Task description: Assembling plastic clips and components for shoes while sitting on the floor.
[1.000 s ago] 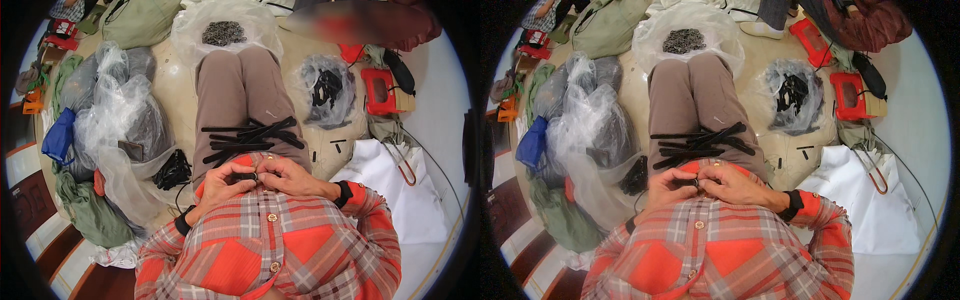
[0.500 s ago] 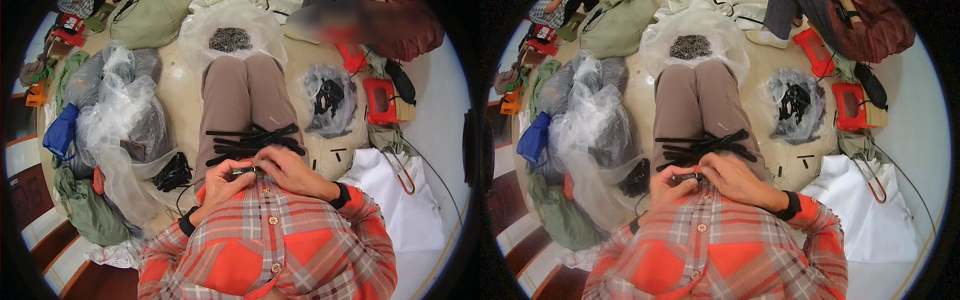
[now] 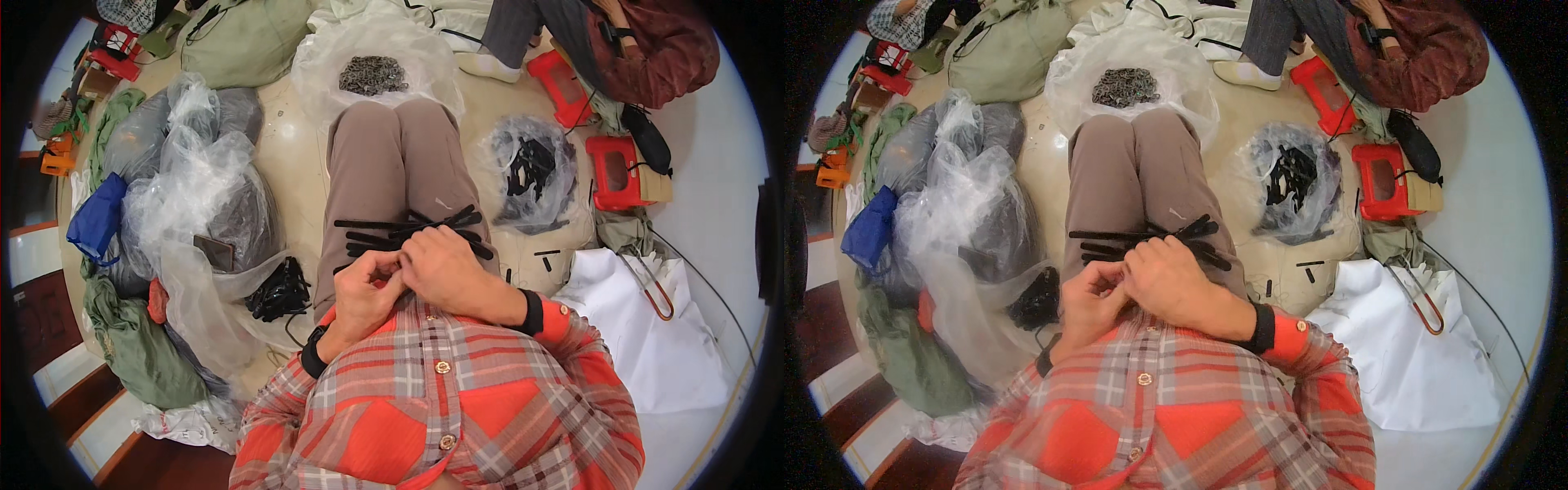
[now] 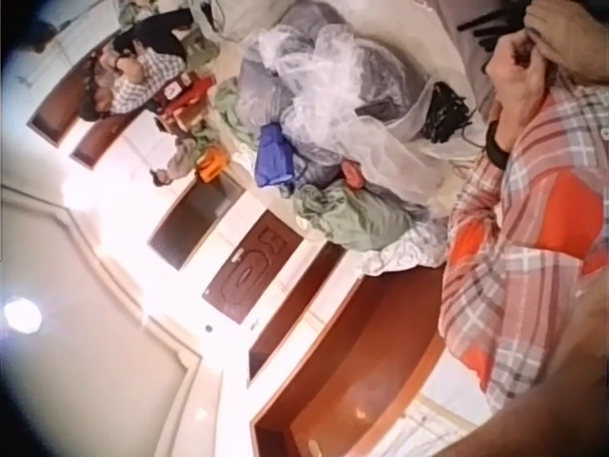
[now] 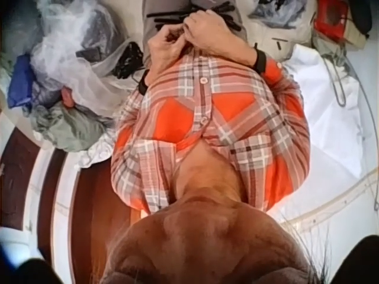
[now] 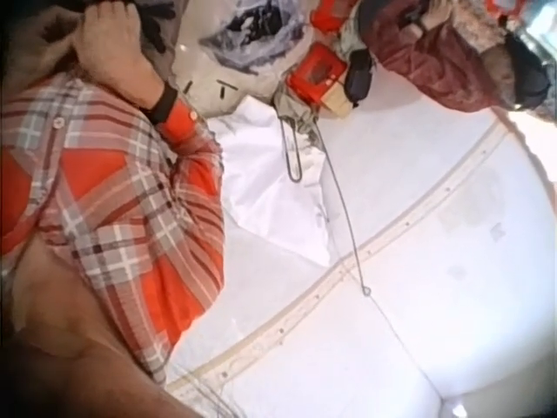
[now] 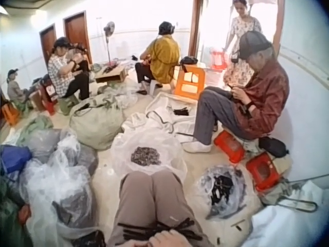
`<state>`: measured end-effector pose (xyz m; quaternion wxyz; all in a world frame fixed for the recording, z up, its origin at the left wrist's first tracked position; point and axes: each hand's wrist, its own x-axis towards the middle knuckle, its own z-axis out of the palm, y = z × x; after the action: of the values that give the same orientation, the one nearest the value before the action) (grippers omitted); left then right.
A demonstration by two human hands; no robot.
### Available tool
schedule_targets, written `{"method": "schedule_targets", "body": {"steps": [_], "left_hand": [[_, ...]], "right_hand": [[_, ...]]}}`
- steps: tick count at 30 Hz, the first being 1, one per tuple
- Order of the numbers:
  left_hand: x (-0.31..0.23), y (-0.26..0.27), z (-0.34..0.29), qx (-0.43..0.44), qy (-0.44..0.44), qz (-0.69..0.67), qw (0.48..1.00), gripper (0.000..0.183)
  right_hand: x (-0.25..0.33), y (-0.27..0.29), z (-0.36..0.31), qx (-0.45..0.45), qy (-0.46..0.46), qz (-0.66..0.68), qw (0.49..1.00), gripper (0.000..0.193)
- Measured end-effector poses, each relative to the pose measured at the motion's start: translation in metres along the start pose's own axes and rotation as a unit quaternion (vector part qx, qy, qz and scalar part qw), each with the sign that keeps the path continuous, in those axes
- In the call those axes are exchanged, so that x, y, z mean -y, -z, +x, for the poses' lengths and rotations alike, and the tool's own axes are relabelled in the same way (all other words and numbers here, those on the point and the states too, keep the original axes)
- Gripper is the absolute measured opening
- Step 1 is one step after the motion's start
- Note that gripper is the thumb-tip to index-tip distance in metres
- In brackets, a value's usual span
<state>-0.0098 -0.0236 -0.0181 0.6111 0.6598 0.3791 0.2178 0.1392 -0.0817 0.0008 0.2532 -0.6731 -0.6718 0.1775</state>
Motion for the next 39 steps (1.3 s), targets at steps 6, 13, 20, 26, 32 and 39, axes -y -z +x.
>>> {"method": "schedule_targets", "body": {"steps": [6, 13, 20, 26, 32, 39], "left_hand": [[-0.008, -0.008, -0.006, -0.010, 0.063, -0.245, 0.967, 0.021], [-0.023, -0.001, -0.002, 0.027, 0.082, -0.305, 0.948, 0.020], [-0.023, 0.005, 0.004, 0.041, 0.155, -0.383, 0.910, 0.018], [-0.030, 0.007, 0.011, 0.047, 0.222, -0.408, 0.884, 0.014], [-0.031, 0.006, 0.014, 0.066, 0.231, -0.399, 0.885, 0.010], [-0.043, 0.013, 0.022, 0.118, 0.254, -0.391, 0.877, 0.011]], "right_hand": [[0.002, 0.012, -0.002, 0.036, -0.228, 0.475, 0.849, 0.023], [0.002, 0.017, 0.000, 0.020, -0.150, 0.413, 0.898, 0.025], [0.005, 0.025, 0.003, 0.036, -0.131, 0.394, 0.909, 0.019], [0.000, 0.017, 0.001, 0.020, -0.052, 0.320, 0.946, 0.013], [-0.005, 0.014, 0.000, -0.012, -0.005, 0.308, 0.951, 0.009], [-0.005, 0.033, 0.005, 0.084, -0.121, 0.422, 0.894, 0.015]]}}
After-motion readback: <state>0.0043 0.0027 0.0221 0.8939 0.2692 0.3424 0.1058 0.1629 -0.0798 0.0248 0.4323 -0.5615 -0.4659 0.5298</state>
